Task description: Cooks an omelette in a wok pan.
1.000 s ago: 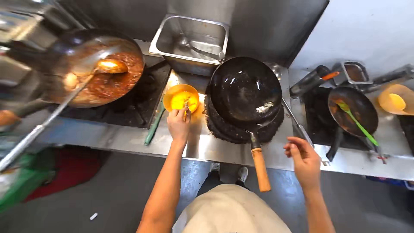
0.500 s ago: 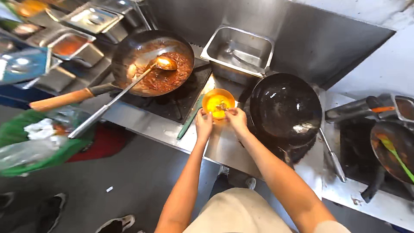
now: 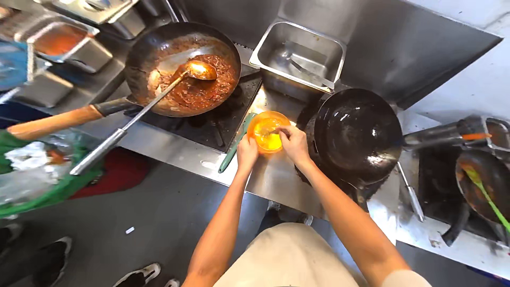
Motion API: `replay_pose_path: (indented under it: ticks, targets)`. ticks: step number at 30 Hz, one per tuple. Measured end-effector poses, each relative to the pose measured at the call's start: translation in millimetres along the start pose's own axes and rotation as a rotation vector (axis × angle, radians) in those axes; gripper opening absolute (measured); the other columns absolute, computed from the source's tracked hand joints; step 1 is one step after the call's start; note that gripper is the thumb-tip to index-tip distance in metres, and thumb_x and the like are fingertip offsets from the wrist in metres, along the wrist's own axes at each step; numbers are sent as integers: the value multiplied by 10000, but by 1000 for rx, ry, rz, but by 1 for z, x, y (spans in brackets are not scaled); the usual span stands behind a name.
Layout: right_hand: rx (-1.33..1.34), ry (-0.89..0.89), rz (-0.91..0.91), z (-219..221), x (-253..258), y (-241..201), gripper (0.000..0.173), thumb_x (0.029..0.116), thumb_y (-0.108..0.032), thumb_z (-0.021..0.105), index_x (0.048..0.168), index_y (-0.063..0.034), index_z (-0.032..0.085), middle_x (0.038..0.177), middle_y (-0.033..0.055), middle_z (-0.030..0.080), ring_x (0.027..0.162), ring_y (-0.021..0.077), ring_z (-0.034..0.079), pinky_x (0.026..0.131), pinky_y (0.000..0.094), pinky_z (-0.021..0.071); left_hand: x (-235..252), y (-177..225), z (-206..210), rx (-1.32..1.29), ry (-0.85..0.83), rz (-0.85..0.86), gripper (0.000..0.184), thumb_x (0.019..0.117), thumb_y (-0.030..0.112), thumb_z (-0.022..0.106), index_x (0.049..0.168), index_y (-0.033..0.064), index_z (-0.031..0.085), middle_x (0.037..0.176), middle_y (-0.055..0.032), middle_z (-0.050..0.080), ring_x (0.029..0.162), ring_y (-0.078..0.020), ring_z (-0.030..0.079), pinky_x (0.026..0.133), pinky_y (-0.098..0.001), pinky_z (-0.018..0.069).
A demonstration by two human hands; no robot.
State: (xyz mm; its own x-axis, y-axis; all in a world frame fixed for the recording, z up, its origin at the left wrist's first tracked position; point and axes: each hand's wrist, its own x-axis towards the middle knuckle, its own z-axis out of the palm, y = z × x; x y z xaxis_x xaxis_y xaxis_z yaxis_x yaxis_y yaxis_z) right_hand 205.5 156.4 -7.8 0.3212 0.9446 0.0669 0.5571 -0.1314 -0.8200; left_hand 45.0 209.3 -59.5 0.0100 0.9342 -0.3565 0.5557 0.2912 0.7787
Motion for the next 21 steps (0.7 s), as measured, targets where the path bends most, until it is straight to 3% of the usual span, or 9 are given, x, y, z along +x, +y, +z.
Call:
replay_pose_path:
  ticks: [4,8,11,14,18,21]
  targets:
    - [24,7,14,-34,-13,-11,197,996,-82,596,1094,-55,765,1020,107,757,917,189,727,870,393,590,-26,14,-20,-7,-2,12,393,1093,205,359,1260,-13,640,1099,-255,696,1042,-393,689,916,-640,517]
    - [44,-84,8,-75,-38,-29,204,995,-69,596,1111,-57,764,1040,97,758,952,176,725,899,396,584,-58,32,-29,-42,-80,44,401,1099,233,360,1323,17,613,1098,-259,692,942,-385,712,834,-638,563]
    - [87,20,28,-109,-65,-27,191,993,-79,604,1095,-75,766,1015,68,752,896,134,714,839,345,592,-83,49,-29,-102,-96,50,370,1099,197,365,1310,20,611,1050,-228,698,847,-322,730,760,-569,608]
    - [97,-1,-27,-133,-89,-34,202,991,-74,595,1103,-60,762,1042,79,749,933,153,720,865,368,598,-109,76,-25,-115,-128,81,351,1105,172,361,1287,24,622,1007,-203,703,786,-276,732,707,-515,622]
    - [2,113,-68,-188,-98,-24,206,989,-100,600,1114,-85,762,1028,66,746,904,135,716,836,356,597,-128,107,-9,-99,-167,165,327,1091,163,382,1236,16,636,994,-189,702,805,-273,718,724,-519,605]
    - [-75,127,-130,-233,-94,-16,208,994,-97,590,1112,-81,760,1022,72,751,864,138,718,814,357,605,-126,134,17,-95,-225,227,338,1095,164,374,1263,13,626,1033,-189,705,822,-261,735,737,-495,630]
